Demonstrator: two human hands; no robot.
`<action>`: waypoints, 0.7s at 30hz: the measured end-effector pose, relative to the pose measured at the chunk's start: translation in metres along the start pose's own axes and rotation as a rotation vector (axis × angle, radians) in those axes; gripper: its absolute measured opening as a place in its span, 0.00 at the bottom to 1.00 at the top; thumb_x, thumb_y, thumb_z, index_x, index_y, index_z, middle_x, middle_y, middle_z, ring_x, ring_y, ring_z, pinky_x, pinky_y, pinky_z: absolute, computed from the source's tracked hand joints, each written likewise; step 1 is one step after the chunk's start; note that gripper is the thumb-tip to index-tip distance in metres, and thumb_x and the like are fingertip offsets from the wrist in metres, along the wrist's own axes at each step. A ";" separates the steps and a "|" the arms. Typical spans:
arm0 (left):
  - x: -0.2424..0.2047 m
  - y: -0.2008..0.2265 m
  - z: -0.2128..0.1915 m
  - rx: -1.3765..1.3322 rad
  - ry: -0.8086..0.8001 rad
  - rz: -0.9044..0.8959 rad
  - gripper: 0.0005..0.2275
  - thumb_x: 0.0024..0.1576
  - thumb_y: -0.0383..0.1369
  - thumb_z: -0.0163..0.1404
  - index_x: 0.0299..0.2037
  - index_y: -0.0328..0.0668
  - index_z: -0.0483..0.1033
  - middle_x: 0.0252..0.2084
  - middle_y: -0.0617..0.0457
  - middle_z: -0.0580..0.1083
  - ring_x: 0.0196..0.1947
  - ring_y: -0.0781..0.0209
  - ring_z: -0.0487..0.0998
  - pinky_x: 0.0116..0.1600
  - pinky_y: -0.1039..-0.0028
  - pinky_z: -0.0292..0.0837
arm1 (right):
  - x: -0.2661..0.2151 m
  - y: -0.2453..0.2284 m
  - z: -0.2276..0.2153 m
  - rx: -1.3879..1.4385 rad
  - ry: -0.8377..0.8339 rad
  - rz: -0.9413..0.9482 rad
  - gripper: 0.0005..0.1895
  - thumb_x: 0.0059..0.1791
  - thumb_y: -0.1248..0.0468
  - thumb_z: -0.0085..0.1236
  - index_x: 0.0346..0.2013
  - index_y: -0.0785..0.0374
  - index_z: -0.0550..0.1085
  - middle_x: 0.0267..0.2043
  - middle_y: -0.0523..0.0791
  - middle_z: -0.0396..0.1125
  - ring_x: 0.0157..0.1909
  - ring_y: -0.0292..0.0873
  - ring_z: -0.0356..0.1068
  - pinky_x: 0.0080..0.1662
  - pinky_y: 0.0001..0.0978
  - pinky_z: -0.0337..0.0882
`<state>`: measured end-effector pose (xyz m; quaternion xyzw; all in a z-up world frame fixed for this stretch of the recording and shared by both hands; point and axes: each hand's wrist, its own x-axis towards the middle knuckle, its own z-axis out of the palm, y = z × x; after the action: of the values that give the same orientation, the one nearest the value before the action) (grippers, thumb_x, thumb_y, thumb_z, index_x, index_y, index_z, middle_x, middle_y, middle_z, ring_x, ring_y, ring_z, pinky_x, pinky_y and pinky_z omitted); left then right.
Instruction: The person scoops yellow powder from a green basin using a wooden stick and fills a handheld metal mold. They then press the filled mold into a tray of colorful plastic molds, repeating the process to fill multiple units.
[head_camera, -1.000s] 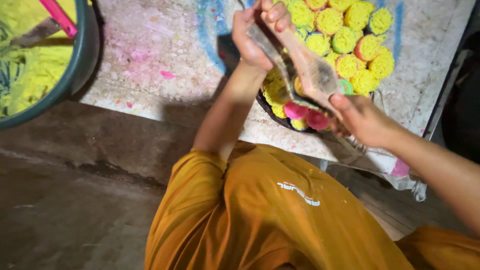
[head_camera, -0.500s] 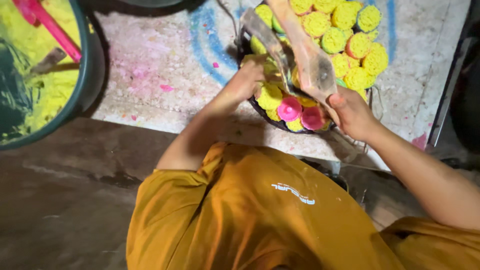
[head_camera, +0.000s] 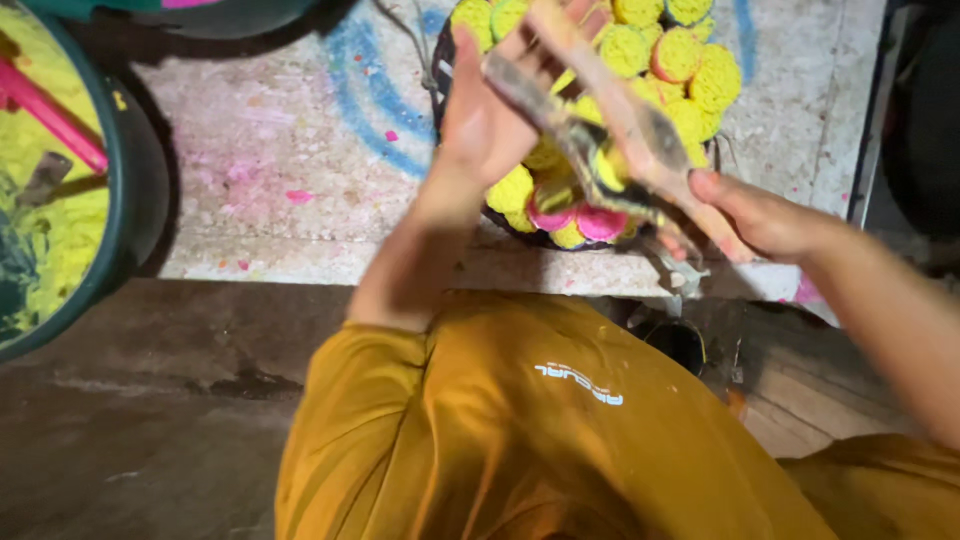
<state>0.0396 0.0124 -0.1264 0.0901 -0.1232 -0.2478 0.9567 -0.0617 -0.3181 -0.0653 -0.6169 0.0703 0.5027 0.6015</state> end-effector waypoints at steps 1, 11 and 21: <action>0.010 -0.013 0.002 -0.076 -0.052 0.036 0.36 0.64 0.60 0.38 0.68 0.34 0.59 0.63 0.47 0.69 0.68 0.53 0.68 0.79 0.58 0.56 | -0.005 -0.011 0.001 0.015 -0.062 0.111 0.42 0.52 0.31 0.34 0.46 0.69 0.74 0.38 0.51 0.73 0.41 0.43 0.74 0.46 0.38 0.74; 0.038 -0.054 -0.027 -0.318 0.123 0.258 0.20 0.64 0.56 0.41 0.35 0.50 0.64 0.29 0.61 0.62 0.33 0.65 0.65 0.53 0.65 0.65 | -0.003 -0.067 0.041 -0.632 0.497 0.252 0.46 0.53 0.30 0.26 0.29 0.70 0.76 0.26 0.51 0.74 0.30 0.46 0.76 0.39 0.42 0.77; 0.043 -0.060 -0.052 -0.320 0.186 0.264 0.14 0.61 0.50 0.41 0.30 0.53 0.62 0.25 0.64 0.60 0.28 0.67 0.62 0.45 0.68 0.65 | 0.007 -0.075 0.063 -1.006 0.639 0.042 0.39 0.59 0.37 0.32 0.34 0.69 0.77 0.27 0.55 0.70 0.33 0.56 0.72 0.41 0.49 0.70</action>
<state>0.0637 -0.0548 -0.1817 -0.0573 -0.0040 -0.1275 0.9902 -0.0399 -0.2437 -0.0050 -0.9453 0.0131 0.2755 0.1744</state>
